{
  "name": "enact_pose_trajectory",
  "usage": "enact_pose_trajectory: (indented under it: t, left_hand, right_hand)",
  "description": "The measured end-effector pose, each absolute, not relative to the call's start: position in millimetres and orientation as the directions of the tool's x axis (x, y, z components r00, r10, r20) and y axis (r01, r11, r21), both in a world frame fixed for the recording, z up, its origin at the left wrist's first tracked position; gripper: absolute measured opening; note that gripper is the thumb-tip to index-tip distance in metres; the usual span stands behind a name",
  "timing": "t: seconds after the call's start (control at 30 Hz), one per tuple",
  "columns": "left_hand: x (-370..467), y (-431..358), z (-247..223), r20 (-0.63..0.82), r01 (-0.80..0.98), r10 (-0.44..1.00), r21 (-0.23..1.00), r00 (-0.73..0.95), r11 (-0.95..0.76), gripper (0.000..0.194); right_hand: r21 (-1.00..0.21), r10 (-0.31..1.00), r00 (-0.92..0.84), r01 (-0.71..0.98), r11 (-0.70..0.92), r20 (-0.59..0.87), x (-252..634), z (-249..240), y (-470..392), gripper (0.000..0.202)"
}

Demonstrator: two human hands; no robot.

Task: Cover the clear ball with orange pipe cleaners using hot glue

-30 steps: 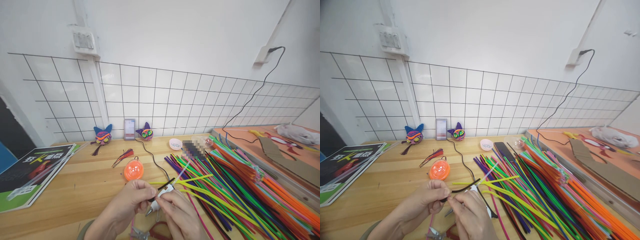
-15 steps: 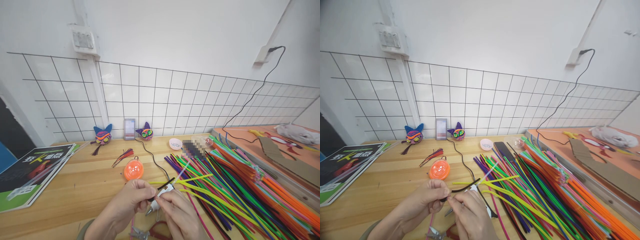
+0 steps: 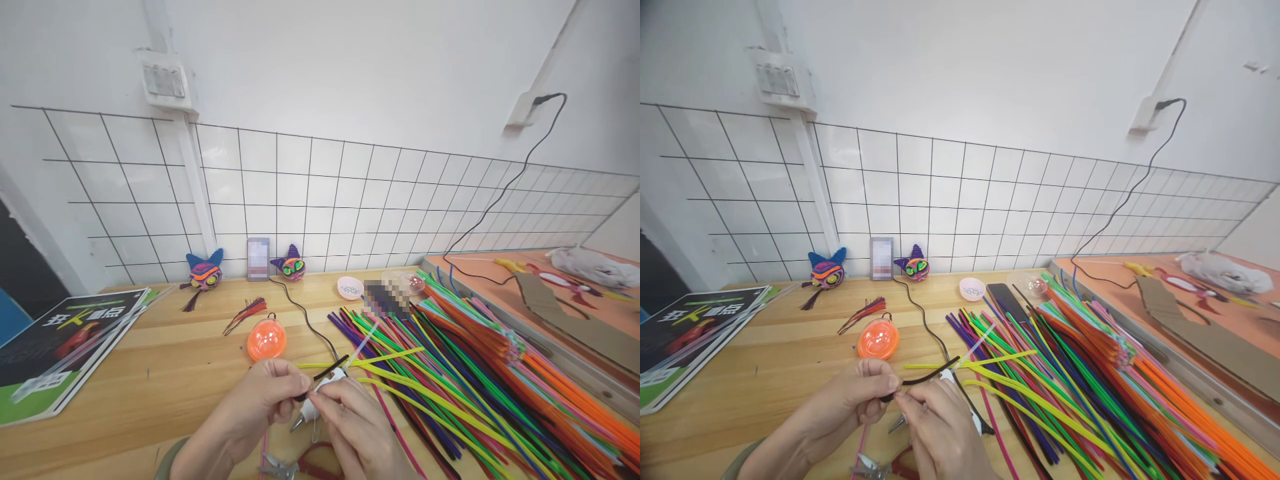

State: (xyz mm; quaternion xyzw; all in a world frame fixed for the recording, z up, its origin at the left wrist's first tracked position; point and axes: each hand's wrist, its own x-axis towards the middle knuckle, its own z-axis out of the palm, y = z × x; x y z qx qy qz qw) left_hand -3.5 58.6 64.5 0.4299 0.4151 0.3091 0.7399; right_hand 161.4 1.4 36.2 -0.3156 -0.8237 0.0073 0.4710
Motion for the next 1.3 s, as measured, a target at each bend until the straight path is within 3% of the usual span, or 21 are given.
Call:
enact_pose_trajectory:
  t: [1.3]
  left_hand:
    - [-1.9,59.0,65.2,-0.335,-0.1,0.832,0.904,0.442,0.417,0.026]
  right_hand:
    - [-0.326,0.573,-0.35,0.559,0.762,0.741,160.6,36.9,2.9,0.035]
